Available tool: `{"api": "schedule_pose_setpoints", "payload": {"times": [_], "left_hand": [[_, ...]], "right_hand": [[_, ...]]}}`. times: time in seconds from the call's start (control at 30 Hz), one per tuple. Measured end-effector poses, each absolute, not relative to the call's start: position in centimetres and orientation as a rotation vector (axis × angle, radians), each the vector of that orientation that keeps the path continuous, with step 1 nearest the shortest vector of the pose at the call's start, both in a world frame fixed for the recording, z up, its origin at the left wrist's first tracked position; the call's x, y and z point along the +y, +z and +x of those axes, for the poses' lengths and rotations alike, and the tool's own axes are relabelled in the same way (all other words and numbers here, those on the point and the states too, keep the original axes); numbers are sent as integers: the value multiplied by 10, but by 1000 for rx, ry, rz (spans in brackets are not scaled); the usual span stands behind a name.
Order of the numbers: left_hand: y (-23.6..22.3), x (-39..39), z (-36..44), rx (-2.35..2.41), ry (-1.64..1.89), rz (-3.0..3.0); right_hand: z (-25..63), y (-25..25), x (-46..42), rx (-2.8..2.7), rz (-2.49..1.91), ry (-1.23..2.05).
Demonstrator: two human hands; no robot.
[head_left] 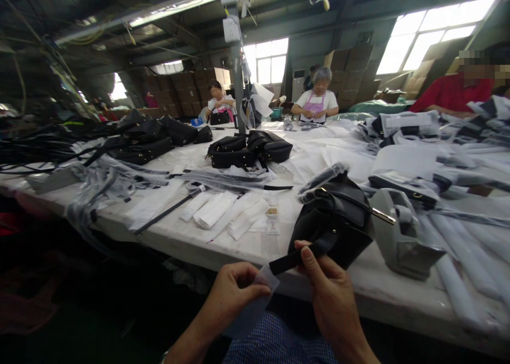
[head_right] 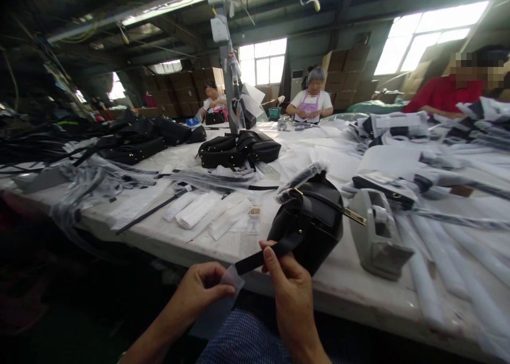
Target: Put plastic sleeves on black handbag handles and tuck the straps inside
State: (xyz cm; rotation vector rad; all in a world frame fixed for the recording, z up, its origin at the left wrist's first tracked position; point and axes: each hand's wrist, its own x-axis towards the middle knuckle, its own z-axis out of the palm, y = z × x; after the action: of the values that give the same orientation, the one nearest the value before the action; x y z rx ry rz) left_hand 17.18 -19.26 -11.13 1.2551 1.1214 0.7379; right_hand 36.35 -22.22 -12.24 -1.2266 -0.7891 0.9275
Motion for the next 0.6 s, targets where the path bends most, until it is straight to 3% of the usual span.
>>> {"api": "schedule_pose_setpoints", "payload": {"times": [0.6], "left_hand": [[-102,-188,196,1017,727,1188]], "right_hand": [[366,-100,-223,-1004,-1270,1132]]}}
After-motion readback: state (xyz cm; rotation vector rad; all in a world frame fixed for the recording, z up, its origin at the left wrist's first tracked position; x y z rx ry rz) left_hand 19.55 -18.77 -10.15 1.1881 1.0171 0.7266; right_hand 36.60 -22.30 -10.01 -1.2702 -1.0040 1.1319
